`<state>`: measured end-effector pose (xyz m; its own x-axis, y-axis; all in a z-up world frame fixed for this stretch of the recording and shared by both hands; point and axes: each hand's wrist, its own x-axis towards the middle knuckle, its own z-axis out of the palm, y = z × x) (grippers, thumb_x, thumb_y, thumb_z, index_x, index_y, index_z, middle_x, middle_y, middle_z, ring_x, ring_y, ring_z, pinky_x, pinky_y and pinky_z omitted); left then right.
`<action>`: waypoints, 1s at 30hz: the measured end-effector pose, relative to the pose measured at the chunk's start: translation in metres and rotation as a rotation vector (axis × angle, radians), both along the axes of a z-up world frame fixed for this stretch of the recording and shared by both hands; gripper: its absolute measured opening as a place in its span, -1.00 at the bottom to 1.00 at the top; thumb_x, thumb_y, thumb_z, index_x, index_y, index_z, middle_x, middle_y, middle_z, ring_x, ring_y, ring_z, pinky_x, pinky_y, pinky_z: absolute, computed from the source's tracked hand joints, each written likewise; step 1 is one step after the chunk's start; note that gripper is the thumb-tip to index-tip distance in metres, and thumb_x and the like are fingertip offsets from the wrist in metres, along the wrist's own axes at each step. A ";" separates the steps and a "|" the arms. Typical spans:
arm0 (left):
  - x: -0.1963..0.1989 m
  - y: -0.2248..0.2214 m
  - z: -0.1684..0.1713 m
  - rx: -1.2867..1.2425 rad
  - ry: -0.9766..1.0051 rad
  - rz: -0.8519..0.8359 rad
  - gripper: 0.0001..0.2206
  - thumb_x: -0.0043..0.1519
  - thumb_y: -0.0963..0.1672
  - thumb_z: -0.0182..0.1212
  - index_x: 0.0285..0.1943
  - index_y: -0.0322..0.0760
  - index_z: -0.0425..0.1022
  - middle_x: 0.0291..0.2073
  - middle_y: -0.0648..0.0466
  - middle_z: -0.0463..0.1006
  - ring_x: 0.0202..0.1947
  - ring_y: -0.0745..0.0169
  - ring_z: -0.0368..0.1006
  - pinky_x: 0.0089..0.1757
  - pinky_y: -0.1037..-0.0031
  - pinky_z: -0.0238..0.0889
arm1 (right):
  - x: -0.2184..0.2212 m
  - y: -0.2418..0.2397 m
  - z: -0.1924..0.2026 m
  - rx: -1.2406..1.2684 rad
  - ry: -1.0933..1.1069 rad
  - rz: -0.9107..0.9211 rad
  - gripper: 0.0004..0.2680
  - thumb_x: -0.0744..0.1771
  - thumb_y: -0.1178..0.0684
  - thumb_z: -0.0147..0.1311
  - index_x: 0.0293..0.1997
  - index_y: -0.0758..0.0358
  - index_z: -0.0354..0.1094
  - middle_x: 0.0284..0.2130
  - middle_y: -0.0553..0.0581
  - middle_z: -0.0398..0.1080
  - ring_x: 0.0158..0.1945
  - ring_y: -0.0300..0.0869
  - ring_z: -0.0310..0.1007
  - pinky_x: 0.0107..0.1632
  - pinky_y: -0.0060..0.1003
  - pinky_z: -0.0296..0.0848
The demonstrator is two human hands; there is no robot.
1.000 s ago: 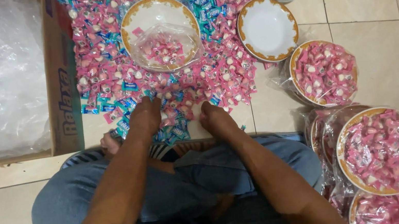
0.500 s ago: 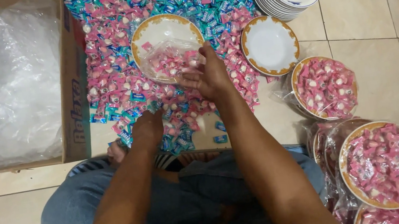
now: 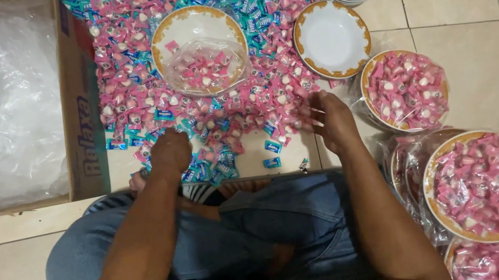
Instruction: A person sitting on the floor sorts through a pile of wrapped candies and arranges them onto decorative plates.
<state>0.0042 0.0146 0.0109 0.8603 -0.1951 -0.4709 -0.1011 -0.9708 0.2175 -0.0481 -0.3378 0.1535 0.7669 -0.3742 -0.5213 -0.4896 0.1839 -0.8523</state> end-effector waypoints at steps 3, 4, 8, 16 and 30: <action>-0.001 0.006 0.034 -0.037 0.023 0.043 -0.66 0.30 -0.15 0.04 0.21 -0.35 0.54 0.01 -0.28 0.53 0.13 -0.34 0.49 0.05 0.01 0.43 | -0.021 -0.011 -0.020 0.025 0.085 -0.059 -0.70 0.44 -0.15 -0.18 0.12 0.24 0.36 -0.14 0.16 0.46 -0.14 -0.03 0.55 -0.18 -0.10 0.63; 0.004 0.006 0.051 -0.019 0.018 0.031 -0.66 0.30 -0.15 0.04 0.21 -0.35 0.54 0.01 -0.28 0.53 0.13 -0.34 0.49 0.05 0.01 0.43 | -0.016 -0.013 -0.029 0.045 0.081 -0.070 -0.70 0.44 -0.15 -0.18 0.12 0.24 0.36 -0.14 0.16 0.46 -0.14 -0.03 0.55 -0.18 -0.10 0.63; 0.027 -0.003 0.086 -0.236 0.084 0.307 -0.64 0.27 -0.11 -0.01 0.19 -0.39 0.42 0.04 -0.39 0.54 0.16 -0.45 0.44 0.11 -0.10 0.32 | -0.005 -0.002 -0.030 0.031 -0.009 0.006 -0.76 0.40 -0.07 -0.07 0.05 0.23 0.38 -0.15 0.20 0.47 -0.10 0.00 0.57 -0.11 -0.07 0.63; 0.055 -0.090 0.191 -0.607 0.021 0.731 -0.59 0.21 0.09 0.03 0.10 -0.15 0.38 -0.02 -0.13 0.59 0.06 -0.08 0.53 0.04 0.17 0.41 | 0.004 0.014 -0.024 -0.159 -0.011 0.206 -0.75 0.40 -0.08 -0.02 0.07 0.25 0.43 -0.12 0.26 0.49 -0.05 -0.04 0.58 -0.11 -0.19 0.64; 0.102 -0.081 0.199 -0.654 0.169 0.653 -0.39 0.39 0.17 -0.33 0.31 -0.26 0.42 0.11 -0.13 0.54 0.19 -0.06 0.45 0.22 0.07 0.19 | 0.122 0.129 -0.029 -1.281 -0.554 1.337 -0.81 0.32 0.18 -0.04 -0.11 0.27 0.55 -0.20 0.28 0.53 -0.02 0.11 0.56 0.08 -0.03 0.57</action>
